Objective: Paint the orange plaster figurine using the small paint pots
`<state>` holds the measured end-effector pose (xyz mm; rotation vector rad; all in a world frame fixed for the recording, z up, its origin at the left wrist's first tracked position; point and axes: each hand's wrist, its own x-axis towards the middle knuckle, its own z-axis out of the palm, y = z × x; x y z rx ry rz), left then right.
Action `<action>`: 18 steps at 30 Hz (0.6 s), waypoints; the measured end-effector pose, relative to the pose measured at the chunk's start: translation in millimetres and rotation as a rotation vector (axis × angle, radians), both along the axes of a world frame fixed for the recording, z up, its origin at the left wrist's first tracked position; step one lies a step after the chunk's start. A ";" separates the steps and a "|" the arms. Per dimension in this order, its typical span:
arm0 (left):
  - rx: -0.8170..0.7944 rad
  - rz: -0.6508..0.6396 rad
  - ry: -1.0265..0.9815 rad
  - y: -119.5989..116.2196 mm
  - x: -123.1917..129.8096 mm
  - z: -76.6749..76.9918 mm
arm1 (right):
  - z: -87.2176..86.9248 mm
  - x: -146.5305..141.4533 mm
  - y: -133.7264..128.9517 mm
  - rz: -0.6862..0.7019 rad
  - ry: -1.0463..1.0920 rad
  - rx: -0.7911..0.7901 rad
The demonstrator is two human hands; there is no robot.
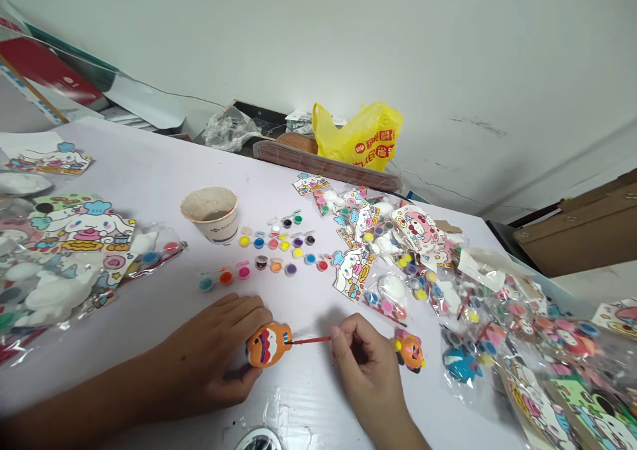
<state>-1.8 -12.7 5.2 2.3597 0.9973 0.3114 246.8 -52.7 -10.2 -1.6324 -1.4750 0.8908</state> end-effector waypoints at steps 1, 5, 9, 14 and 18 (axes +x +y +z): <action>0.001 0.000 0.004 0.2 0.1 -0.1 | -0.2 0.1 -0.2 -0.001 0.004 0.003; 0.001 -0.001 -0.009 -0.2 0.2 -0.6 | -1.0 0.0 -0.8 0.003 0.027 0.013; 0.003 0.000 -0.021 -1.5 -0.3 0.1 | -1.4 0.3 -0.5 0.021 0.028 0.011; -0.002 -0.003 -0.020 -1.2 -0.4 0.9 | -2.6 0.9 -0.6 0.029 0.014 0.024; 0.004 -0.001 -0.030 -0.8 0.0 -0.1 | -3.7 1.2 -1.8 0.013 0.000 0.035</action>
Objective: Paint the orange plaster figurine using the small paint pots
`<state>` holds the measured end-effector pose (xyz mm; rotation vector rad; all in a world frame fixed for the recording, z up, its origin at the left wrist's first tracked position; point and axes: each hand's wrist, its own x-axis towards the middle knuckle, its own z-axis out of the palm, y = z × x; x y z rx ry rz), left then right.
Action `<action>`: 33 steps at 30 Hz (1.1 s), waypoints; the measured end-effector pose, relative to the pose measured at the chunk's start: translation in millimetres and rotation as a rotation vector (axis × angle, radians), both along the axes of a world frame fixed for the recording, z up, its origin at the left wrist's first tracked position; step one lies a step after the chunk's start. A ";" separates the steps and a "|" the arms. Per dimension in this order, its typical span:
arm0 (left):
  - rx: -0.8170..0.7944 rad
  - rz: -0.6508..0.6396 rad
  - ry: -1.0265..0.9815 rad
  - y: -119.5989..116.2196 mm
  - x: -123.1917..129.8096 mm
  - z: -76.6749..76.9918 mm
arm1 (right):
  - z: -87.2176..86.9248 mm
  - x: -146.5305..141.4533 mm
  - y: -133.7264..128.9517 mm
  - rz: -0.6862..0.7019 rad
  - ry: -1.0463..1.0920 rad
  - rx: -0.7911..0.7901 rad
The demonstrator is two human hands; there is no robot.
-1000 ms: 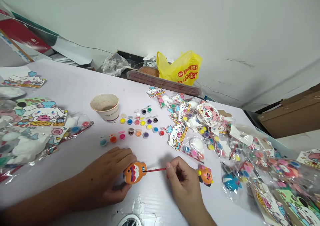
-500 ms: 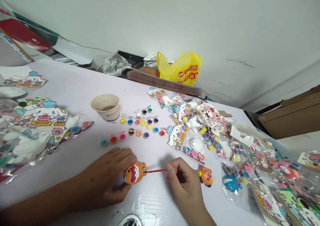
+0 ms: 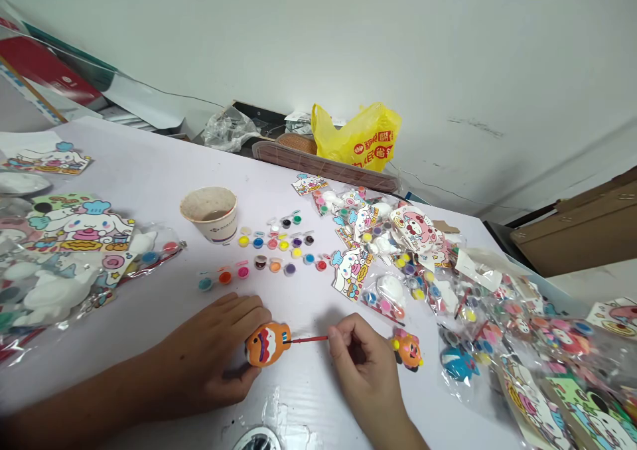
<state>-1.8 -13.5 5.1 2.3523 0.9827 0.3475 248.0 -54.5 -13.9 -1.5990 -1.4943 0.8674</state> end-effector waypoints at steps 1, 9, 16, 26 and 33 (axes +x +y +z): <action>0.003 0.001 0.002 0.2 0.2 -0.2 | -0.1 0.2 -0.3 -0.003 -0.008 0.002; 0.009 -0.002 0.011 0.6 0.9 0.8 | 0.5 2.4 -1.3 0.019 -0.075 0.013; -0.003 -0.005 0.017 0.2 0.4 1.6 | 0.1 2.7 -2.3 0.007 -0.055 0.038; 0.010 -0.004 0.007 -1.9 -0.6 -0.7 | 1.4 1.4 -2.8 0.032 -0.029 0.002; 0.001 -0.003 0.002 -0.4 0.0 0.5 | 1.5 1.4 -2.5 0.011 -0.021 0.020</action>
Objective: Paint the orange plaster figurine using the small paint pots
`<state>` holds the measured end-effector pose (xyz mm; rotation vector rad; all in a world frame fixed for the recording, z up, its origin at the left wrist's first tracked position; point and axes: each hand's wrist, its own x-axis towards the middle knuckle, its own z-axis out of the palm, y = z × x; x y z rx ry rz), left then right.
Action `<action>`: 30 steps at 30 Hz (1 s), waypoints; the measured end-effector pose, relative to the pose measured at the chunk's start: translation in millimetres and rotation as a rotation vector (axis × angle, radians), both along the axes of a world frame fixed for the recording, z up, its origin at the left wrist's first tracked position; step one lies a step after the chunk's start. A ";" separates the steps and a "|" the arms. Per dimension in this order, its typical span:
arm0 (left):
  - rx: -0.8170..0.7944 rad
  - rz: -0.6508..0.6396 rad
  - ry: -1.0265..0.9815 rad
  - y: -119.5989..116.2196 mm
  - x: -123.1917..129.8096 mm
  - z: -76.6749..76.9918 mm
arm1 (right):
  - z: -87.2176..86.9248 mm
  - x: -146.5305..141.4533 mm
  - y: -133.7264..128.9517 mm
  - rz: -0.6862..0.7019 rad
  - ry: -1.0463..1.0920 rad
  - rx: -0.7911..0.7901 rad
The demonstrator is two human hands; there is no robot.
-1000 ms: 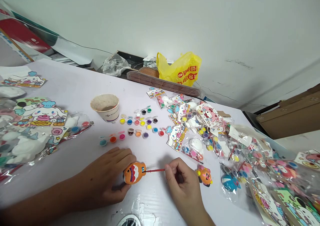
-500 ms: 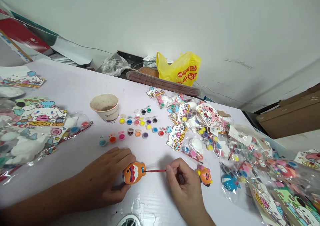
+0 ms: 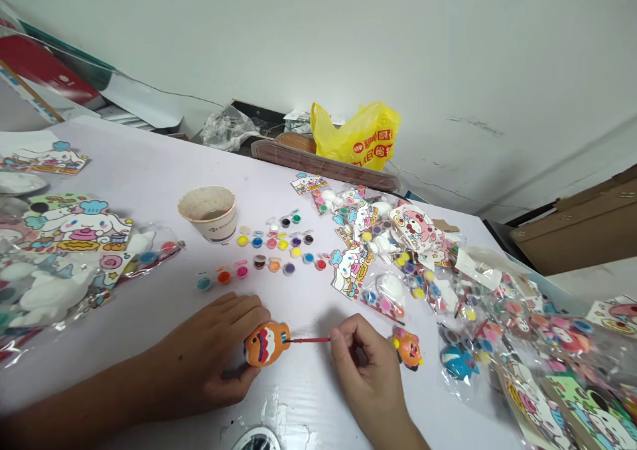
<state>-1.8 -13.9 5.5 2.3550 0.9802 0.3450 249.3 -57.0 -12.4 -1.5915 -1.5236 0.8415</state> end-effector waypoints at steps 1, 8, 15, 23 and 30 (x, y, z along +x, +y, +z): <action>0.000 0.001 0.000 0.4 0.2 0.3 | 0.0 0.0 -0.1 -0.005 0.000 -0.001; 0.009 0.006 -0.001 0.2 0.9 -0.4 | -1.3 0.4 -0.6 0.014 -0.023 -0.031; 0.004 0.004 0.003 1.8 0.9 -0.5 | 0.0 0.1 0.0 0.009 -0.004 -0.003; 0.007 0.009 0.020 -0.3 0.4 -1.4 | 3.8 -2.0 1.0 0.000 0.009 -0.010; 0.004 0.001 0.024 -0.1 0.6 0.0 | 5.9 -2.8 0.7 -0.017 0.000 -0.003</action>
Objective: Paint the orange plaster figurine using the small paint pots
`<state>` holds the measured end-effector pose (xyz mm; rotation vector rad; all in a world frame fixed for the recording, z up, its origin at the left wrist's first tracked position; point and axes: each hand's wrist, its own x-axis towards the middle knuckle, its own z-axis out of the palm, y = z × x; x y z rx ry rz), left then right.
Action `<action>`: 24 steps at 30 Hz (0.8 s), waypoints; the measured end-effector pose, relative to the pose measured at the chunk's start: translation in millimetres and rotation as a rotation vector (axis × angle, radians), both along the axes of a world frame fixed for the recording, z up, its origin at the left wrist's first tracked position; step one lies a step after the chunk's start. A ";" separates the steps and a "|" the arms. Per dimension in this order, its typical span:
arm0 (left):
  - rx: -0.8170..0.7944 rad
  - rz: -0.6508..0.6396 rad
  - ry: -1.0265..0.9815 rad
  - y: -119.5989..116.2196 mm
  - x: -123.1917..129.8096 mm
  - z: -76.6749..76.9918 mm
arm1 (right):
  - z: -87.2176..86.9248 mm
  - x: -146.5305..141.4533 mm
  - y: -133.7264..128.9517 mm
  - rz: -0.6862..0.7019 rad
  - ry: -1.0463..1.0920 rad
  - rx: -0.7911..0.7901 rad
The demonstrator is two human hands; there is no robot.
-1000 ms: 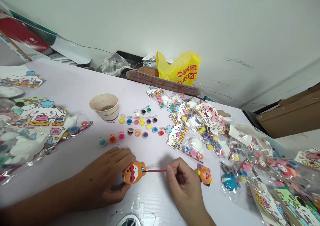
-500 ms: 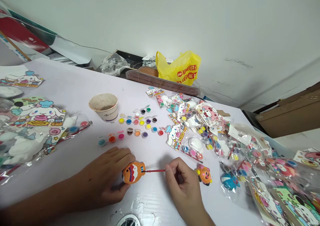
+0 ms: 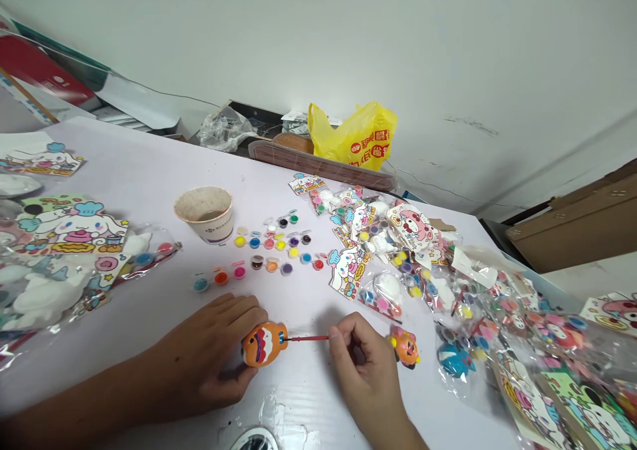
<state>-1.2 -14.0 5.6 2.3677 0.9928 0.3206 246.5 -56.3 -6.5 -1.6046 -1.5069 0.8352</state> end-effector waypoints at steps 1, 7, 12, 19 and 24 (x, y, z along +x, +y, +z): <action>0.001 0.000 -0.002 0.3 0.0 -0.2 | 0.2 -0.6 -0.1 0.000 0.006 0.003; -0.002 0.003 -0.012 1.6 -0.3 -1.3 | -0.5 -3.4 -0.2 -0.008 0.032 -0.010; -0.003 0.008 -0.015 0.1 -0.7 -0.9 | -3.2 -1.9 1.0 0.002 0.016 -0.020; -0.004 0.004 -0.010 -0.5 -1.1 -1.6 | -3.3 -1.7 0.4 -0.004 0.003 -0.022; 0.001 0.009 -0.010 0.3 -0.9 -2.2 | -4.4 -1.2 -0.1 0.001 -0.008 -0.014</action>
